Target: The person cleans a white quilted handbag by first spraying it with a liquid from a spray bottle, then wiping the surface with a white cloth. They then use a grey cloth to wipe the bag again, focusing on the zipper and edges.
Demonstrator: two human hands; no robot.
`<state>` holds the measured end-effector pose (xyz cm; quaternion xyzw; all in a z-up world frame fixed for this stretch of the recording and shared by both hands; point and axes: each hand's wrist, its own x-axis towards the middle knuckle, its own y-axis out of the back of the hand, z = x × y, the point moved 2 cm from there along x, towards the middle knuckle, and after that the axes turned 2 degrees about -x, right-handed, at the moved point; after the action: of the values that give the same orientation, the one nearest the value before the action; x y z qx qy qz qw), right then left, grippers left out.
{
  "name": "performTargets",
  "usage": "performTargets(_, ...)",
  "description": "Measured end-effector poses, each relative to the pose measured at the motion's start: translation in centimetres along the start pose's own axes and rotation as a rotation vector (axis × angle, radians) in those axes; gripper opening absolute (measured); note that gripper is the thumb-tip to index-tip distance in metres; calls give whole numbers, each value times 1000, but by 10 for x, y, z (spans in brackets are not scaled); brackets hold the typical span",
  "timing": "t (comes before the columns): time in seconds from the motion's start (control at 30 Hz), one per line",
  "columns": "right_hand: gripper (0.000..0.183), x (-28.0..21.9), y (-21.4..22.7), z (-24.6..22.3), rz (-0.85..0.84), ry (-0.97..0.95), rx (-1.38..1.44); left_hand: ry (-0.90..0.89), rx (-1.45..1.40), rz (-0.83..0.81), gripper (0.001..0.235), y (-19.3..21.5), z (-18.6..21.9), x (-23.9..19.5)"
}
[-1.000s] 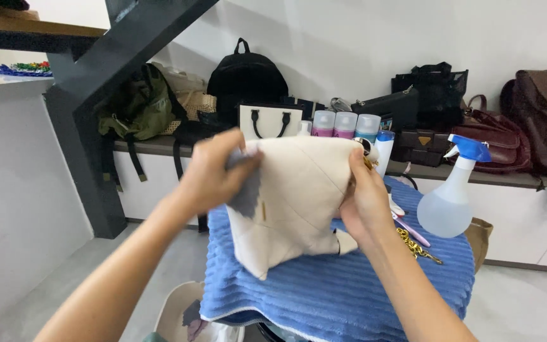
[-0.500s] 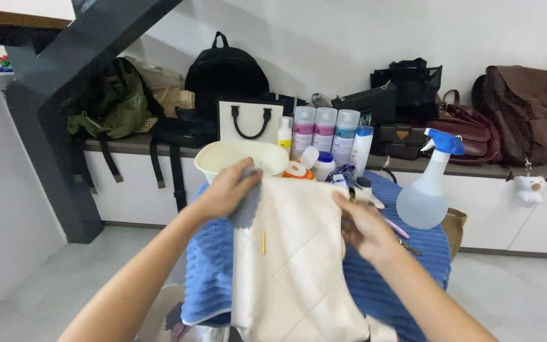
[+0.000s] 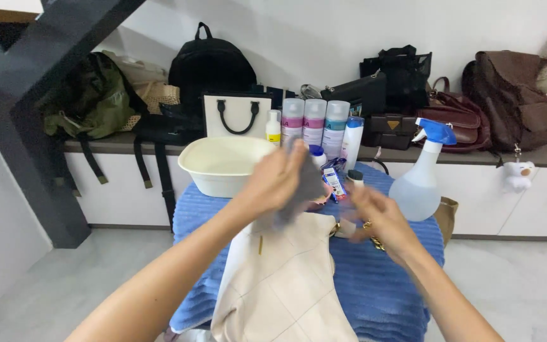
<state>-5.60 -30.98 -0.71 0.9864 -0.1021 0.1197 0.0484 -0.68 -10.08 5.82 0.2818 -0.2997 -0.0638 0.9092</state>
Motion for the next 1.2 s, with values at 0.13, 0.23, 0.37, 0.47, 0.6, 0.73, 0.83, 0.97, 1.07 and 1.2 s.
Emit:
performTargets(0.13, 113, 13, -5, 7, -400, 281, 337, -167, -208, -252, 71, -43, 20, 4)
performTargets(0.23, 67, 19, -8, 11, -320, 131, 368, 168, -514, -457, 37, -76, -5, 20)
performTargets(0.37, 29, 6, 1, 25, -196, -172, 238, 141, -413, -499, 35, -71, -6, 13)
performTargets(0.47, 23, 4, 4, 30, -137, -77, 102, 171, -344, -453, 30, -81, -11, 22)
performTargets(0.6, 59, 50, 46, 89, 255, 358, -641, 144, -262, -381, 26, -82, 11, 25)
performTargets(0.73, 67, 55, 75, 110, 289, 290, -473, 81, -178, -534, 42, -85, 23, 20)
performTargets(0.83, 65, 40, 83, 93, 223, 471, -269, -46, -172, -550, 23, -97, 18, 23)
performTargets(0.97, 27, 7, 71, 57, 152, 414, -436, -60, -237, -458, 24, -99, 24, 25)
performTargets(1.07, 25, 11, 78, 56, 233, 507, -706, -25, -158, -495, 29, -109, 14, 35)
performTargets(1.2, 12, 12, 85, 49, 563, 657, -798, -53, 87, -550, 32, -105, 1, 40)
